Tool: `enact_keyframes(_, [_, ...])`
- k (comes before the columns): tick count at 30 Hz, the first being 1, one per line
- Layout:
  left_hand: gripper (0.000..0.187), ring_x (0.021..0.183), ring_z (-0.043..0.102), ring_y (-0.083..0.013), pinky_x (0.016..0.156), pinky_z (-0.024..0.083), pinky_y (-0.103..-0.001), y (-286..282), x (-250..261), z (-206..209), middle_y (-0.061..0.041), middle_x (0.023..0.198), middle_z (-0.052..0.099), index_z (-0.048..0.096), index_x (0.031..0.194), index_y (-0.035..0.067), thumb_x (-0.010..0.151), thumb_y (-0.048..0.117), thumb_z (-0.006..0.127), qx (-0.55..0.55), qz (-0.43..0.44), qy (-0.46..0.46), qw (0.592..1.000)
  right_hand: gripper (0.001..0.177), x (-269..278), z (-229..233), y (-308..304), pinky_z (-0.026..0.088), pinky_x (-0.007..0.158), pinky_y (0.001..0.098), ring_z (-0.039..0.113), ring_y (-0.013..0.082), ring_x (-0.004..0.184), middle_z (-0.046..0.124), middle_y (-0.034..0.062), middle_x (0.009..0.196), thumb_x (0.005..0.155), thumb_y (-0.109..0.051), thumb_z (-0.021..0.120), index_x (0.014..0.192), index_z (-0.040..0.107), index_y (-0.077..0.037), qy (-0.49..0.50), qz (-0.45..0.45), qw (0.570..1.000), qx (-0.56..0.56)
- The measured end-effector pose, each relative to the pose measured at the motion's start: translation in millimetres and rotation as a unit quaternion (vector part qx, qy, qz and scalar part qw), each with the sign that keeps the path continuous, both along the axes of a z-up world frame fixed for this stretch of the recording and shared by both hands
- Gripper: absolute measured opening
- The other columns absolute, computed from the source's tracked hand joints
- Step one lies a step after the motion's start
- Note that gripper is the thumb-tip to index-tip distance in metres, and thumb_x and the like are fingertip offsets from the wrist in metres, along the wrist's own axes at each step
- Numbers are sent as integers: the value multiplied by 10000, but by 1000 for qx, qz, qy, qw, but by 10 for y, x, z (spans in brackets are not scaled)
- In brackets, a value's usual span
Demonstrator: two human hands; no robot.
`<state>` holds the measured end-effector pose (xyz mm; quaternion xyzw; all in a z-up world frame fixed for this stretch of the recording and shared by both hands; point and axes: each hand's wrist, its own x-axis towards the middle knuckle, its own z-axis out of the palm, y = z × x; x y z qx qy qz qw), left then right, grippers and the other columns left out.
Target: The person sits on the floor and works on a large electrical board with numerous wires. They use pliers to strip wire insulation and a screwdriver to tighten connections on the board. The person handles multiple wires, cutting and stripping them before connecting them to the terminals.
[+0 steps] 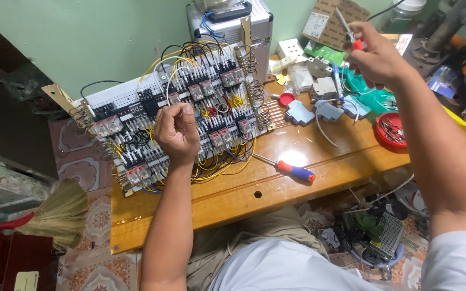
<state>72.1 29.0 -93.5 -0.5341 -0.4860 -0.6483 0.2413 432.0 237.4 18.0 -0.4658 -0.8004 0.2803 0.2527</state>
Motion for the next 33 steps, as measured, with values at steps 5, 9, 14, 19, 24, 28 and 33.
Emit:
enact_keyframes(5, [224,639,437,-166,599,370,-336,-1,14,19,-30,724,547,668,952,49,1072,219,585,3,2,-10,1000,629,-96,-13,-168,475,652,457,577,319,808,538,206,1377,973,-66,531,1566,336,-147,-67,-7,996,-53])
enact_keyframes(9, [181,665,554,-188,600,455,-331,16,-22,13,-76,781,619,688,1003,23,1057,186,633,23,-21,1,1000,777,-184,-23,-252,448,960,567,602,438,1105,391,301,1559,921,-124,540,1636,244,-206,-150,11,988,-34])
enact_keyframes(14, [137,747,651,-224,664,562,-336,43,-75,-50,-130,884,692,690,1073,10,1034,141,676,24,-33,-1,999,780,-281,83,-560,442,1043,580,561,442,1239,455,278,1518,943,-145,555,1642,218,-228,-179,14,983,-32])
enact_keyframes(19, [138,848,707,-254,753,602,-347,18,-70,-49,-150,972,717,685,1116,6,1042,119,656,29,-43,-22,998,829,-393,158,-818,509,951,527,675,376,1002,459,227,1543,949,-169,584,1666,177,-255,-207,21,977,-46])
enact_keyframes(24, [114,898,720,-264,785,606,-347,-15,-73,-16,-140,1012,722,676,1119,24,1056,107,628,28,-55,-18,998,596,-583,57,-1008,501,803,460,623,295,880,688,146,990,938,-155,526,1532,486,-132,-123,113,983,74])
enact_keyframes(28, [50,801,721,-297,732,558,-371,15,-81,43,-81,917,765,735,1024,77,1005,79,689,79,-48,-34,995,638,-830,-319,-974,525,925,573,663,496,1044,672,274,1127,831,-150,735,1446,603,-40,19,211,957,199])
enact_keyframes(33, [64,722,643,-233,625,504,-334,-22,-97,93,-55,993,750,753,1043,129,1005,156,709,71,-18,-40,997,769,-952,-482,-1162,553,857,534,669,445,1017,634,187,1152,726,-176,783,1468,585,-137,-21,233,937,259])
